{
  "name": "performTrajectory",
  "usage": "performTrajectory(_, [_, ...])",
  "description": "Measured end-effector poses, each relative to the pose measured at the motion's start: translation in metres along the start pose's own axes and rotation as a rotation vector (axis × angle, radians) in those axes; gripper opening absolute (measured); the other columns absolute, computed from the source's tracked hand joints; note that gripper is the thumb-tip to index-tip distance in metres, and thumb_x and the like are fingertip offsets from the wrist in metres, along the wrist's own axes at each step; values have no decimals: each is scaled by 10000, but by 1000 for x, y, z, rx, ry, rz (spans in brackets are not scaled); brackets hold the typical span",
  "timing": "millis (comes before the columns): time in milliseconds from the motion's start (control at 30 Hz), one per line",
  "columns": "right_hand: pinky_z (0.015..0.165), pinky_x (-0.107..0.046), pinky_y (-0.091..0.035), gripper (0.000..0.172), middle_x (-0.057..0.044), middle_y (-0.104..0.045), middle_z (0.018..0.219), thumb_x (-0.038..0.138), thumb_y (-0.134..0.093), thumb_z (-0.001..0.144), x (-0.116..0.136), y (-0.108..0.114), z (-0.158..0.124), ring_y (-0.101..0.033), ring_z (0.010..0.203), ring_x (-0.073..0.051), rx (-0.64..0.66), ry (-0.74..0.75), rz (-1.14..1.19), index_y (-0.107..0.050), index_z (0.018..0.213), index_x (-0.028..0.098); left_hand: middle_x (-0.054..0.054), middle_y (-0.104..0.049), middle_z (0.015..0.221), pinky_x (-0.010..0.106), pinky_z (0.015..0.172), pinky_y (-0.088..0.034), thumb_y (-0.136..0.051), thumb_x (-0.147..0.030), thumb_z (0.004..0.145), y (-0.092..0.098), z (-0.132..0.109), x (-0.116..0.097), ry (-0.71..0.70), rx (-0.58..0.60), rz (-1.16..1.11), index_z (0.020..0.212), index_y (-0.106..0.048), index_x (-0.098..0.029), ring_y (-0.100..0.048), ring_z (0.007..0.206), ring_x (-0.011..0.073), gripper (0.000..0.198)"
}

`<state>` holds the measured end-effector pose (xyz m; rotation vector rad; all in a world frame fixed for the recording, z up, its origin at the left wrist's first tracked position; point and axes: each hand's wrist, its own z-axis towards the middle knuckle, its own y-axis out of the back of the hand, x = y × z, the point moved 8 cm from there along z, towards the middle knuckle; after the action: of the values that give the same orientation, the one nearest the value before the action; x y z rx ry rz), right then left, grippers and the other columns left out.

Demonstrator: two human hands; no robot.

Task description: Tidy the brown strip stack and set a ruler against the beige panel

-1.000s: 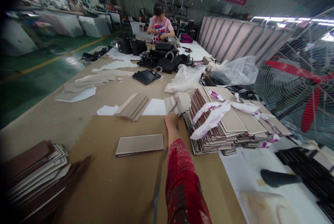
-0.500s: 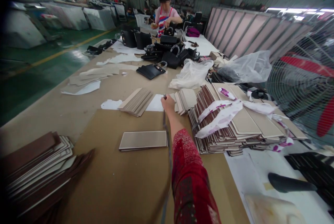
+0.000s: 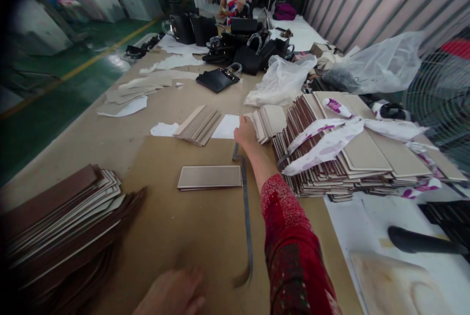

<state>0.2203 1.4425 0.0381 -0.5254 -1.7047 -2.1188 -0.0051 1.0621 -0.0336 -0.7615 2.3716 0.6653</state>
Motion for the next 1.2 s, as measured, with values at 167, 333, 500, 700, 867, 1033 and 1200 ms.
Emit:
performTrajectory(167, [1195, -417, -350, 490, -187, -534, 1375, 221, -470, 876, -18, 20, -104, -456, 1334, -264, -175, 18, 116, -512, 1336, 59, 127, -382, 1550, 460, 1192, -288, -600, -255, 820, 107, 54, -80, -464, -348, 751, 1473, -399, -167, -336, 1423, 298, 690])
performTrajectory(333, [1173, -483, -380, 457, -143, -554, 1397, 352, -420, 962, -47, -5, -239, -471, 1332, -276, -83, -46, 98, -539, 1361, 164, 176, -214, 1625, 530, 1208, -176, -765, -359, 703, 159, 119, -103, -435, -421, 922, 1546, -225, -144, -176, 1490, 351, 1024])
performTrajectory(500, [1185, -507, -371, 402, -128, -592, 1360, 295, -434, 948, -58, -14, -297, -474, 1345, -273, -100, -56, 52, -608, 1299, 202, 201, -373, 1531, 529, 1178, -202, -772, -363, 687, 159, 148, -109, -434, -304, 989, 1536, -222, -127, -324, 1397, 354, 1038])
performTrajectory(700, [1175, -465, -390, 348, -130, -615, 1323, 238, -440, 941, -58, -13, -293, -496, 1304, -272, -142, -53, -14, -660, 1196, 152, 185, -489, 1329, 492, 1041, -381, -731, -402, 672, 156, 154, -117, -441, -302, 1067, 1450, -367, -150, -434, 1242, 349, 894])
performTrajectory(867, [1150, -468, -415, 301, -127, -620, 1307, 189, -467, 931, -56, -13, -295, -504, 1276, -260, -180, -21, -48, -659, 1154, 127, 172, -509, 1172, 510, 942, -466, -731, -463, 564, 152, 163, -119, -442, -293, 1127, 1340, -467, -145, -494, 1124, 367, 879])
performTrajectory(1033, [1141, -469, -424, 275, -127, -627, 1289, 176, -486, 925, -55, -12, -295, -507, 1263, -258, -190, -23, -51, -660, 1132, 124, 173, -490, 1126, 483, 898, -495, -725, -446, 498, 149, 167, -114, -460, -296, 1141, 1288, -486, -120, -503, 1059, 359, 888])
performTrajectory(1200, [1136, -475, -428, 281, -121, -626, 1292, 178, -507, 911, -55, -10, -295, -510, 1256, -254, -196, -18, -24, -653, 1148, 139, 164, -472, 1126, 509, 890, -490, -707, -414, 484, 149, 158, -98, -428, -280, 1123, 1299, -465, -134, -486, 1074, 367, 895])
